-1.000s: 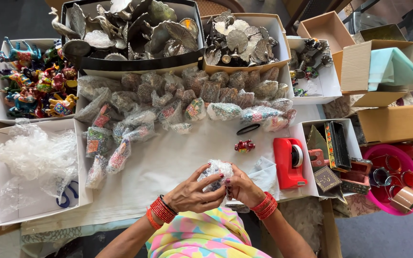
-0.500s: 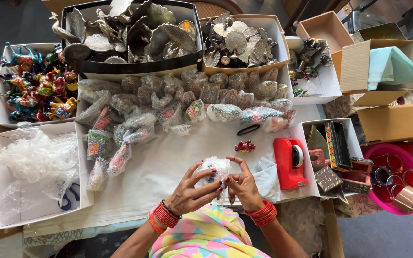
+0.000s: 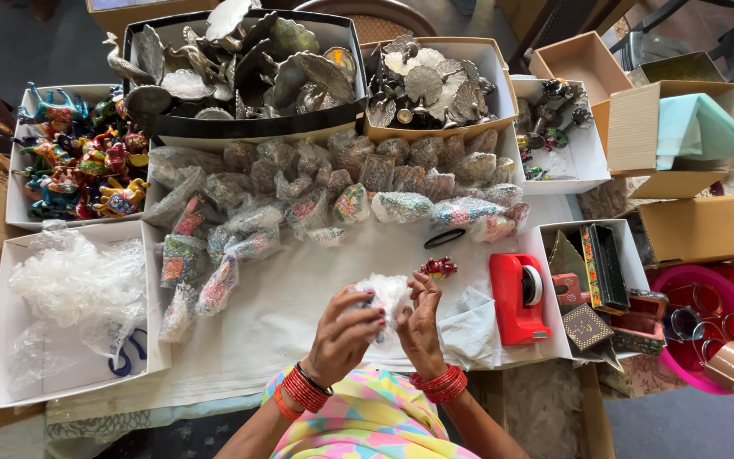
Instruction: The person unwraps a small decorative figurine from bubble wrap and wipes it with a white cloth. They handle the figurine with both hands, turning it to clean different sides.
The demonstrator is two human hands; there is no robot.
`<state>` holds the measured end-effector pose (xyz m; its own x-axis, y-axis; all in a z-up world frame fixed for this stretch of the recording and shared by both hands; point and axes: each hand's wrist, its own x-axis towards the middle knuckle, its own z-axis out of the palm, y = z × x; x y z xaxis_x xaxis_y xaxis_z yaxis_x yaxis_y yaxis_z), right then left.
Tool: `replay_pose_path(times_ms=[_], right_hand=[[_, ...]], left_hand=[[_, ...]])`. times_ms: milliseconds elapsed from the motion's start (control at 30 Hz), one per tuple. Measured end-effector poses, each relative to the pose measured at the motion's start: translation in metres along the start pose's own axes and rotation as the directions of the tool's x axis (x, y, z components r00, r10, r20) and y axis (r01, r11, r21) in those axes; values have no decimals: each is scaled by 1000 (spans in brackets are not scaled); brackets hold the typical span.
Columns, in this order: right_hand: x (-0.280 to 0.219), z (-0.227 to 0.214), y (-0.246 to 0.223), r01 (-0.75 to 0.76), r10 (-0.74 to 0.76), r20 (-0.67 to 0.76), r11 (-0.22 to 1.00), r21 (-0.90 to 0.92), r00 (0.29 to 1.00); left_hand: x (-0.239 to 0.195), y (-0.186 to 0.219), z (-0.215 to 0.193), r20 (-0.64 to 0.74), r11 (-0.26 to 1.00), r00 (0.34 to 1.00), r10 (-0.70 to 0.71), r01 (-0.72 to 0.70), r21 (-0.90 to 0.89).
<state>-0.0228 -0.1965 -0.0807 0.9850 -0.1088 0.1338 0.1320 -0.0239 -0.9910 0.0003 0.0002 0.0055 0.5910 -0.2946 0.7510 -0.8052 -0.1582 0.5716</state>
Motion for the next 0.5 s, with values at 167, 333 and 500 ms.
replay_pose_path(times_ms=[167, 333, 500], right_hand=[[12, -7, -47, -2, -2, 72, 998, 55, 997], [27, -12, -93, 324, -283, 211, 926, -196, 936], [35, -18, -93, 266, -160, 399, 937, -228, 903]], left_hand=[[0, -3, 6, -87, 867, 907, -412, 361, -343], [-11, -18, 16, 117, 473, 724, -680, 554, -685], [-13, -20, 18, 303, 261, 564, -768, 707, -657]])
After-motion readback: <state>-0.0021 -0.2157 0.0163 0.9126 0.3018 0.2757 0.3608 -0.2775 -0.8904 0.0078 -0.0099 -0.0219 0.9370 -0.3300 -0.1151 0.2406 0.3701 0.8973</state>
